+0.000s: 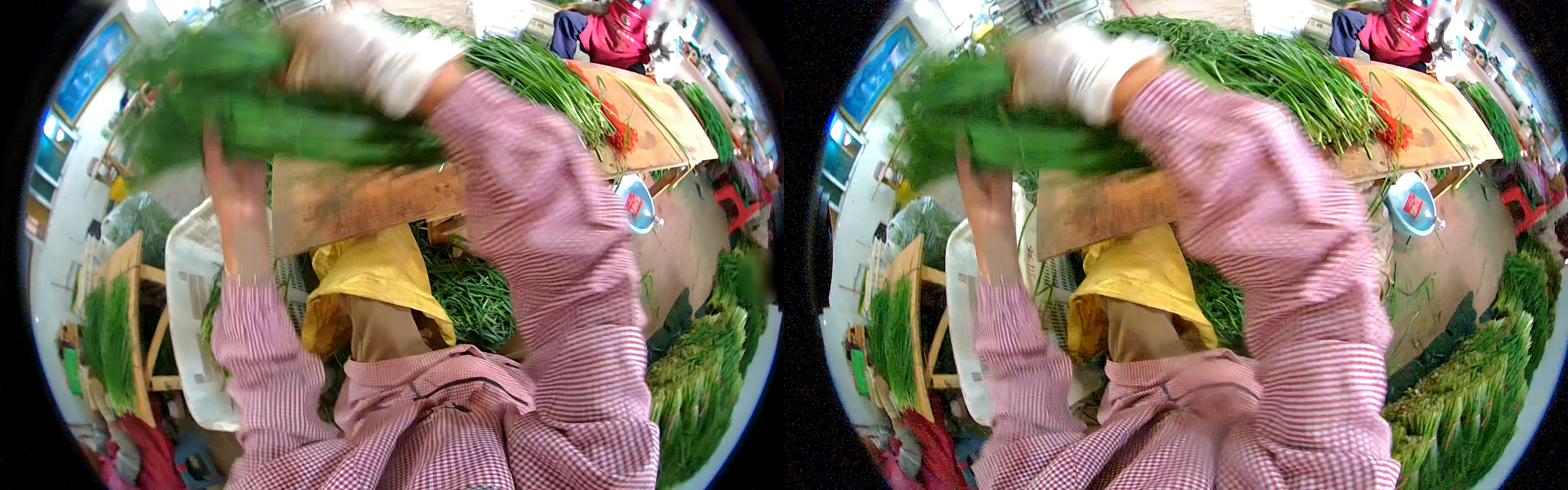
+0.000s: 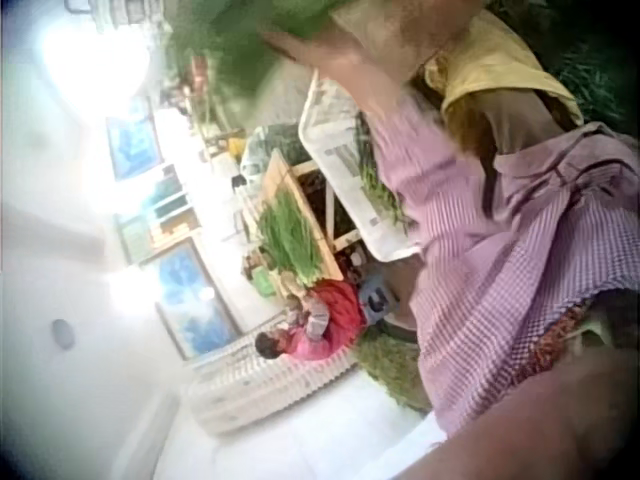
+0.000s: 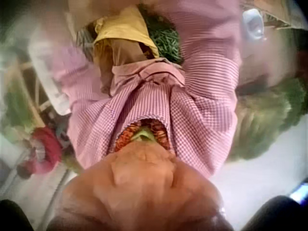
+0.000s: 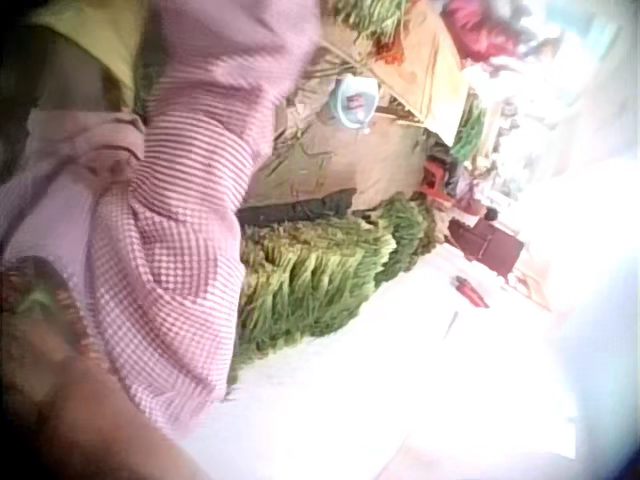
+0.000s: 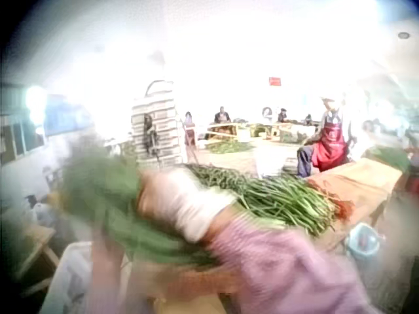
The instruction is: The person sorts bunches of scallions by hand, removing loose or damaged parts, and then wraps a red tie around a large bundle on a wooden table.
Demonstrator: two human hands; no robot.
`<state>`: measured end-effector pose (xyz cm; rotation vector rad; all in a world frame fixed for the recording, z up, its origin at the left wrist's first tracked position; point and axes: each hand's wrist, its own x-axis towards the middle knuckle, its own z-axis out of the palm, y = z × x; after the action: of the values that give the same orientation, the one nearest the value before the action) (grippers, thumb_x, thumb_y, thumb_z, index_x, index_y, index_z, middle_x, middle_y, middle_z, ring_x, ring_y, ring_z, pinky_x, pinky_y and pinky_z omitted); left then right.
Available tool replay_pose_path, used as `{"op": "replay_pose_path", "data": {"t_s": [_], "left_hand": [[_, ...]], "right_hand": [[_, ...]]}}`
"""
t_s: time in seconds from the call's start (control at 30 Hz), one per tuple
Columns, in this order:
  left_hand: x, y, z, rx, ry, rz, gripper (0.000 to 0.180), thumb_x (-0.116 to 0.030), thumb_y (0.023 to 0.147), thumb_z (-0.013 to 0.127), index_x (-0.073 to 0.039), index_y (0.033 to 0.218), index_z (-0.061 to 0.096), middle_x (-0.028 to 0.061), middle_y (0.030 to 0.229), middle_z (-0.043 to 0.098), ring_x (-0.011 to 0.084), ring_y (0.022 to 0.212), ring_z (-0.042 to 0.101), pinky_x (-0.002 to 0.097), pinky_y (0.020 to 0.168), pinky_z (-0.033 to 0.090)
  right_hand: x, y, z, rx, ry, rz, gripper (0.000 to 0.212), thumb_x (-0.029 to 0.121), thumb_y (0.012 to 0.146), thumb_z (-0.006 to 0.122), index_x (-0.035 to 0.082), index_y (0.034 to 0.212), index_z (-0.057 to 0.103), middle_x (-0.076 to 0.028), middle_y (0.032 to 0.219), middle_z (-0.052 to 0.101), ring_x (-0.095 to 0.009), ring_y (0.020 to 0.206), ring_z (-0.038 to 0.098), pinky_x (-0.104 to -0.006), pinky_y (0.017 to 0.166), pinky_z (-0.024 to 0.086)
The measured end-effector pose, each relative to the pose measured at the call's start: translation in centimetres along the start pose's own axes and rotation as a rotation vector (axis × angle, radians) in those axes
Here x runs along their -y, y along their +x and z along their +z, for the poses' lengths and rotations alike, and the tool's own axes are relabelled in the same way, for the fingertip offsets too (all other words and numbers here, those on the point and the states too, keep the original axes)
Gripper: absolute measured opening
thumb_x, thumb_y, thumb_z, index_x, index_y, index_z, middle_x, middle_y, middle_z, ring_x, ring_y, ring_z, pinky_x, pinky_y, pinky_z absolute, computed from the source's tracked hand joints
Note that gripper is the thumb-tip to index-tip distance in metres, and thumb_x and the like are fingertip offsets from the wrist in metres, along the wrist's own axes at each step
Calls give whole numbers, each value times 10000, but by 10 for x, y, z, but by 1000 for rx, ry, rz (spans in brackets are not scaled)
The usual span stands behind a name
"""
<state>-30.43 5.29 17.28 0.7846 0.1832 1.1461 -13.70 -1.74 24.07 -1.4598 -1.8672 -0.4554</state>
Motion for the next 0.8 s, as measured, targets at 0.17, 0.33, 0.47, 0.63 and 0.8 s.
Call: {"op": "replay_pose_path", "data": {"t_s": [0.17,0.33,0.47,0.63,0.8], "left_hand": [[-45,-74,-211,-284,321,75,525,-203,954,462,-24,1404,260,141,1412,341,284,1295,344,422,1068,298],[-68,-100,-149,-291,799,425,557,-153,936,467,0,1412,223,158,1423,324,289,1349,289,413,1123,202],[-17,-74,-56,136,1032,393,603,-163,883,505,12,1402,250,159,1431,318,271,1361,271,417,1139,173],[61,-65,27,763,1456,288,889,-425,708,736,-19,1389,334,171,1421,364,315,1325,334,413,1098,236],[154,-27,51,1161,1760,344,972,-562,653,722,-67,1395,335,180,1390,407,348,1282,388,435,1055,316]], "right_hand": [[45,-49,158,601,79,202,198,203,721,635,52,834,693,-154,844,684,-302,767,673,-406,680,534],[49,-64,177,760,-10,160,283,234,827,605,27,1005,676,-156,1024,660,-255,960,638,-414,776,489],[54,-99,121,206,-3,116,515,387,737,700,64,1124,598,-146,1169,587,-274,1118,540,-388,938,413],[24,-232,13,-602,481,567,319,257,855,641,80,1115,586,-88,1066,621,-225,989,582,-334,869,452],[-21,-321,15,-832,869,1195,345,258,926,581,65,1209,547,-26,1015,619,-75,841,564,-206,702,453]]}}
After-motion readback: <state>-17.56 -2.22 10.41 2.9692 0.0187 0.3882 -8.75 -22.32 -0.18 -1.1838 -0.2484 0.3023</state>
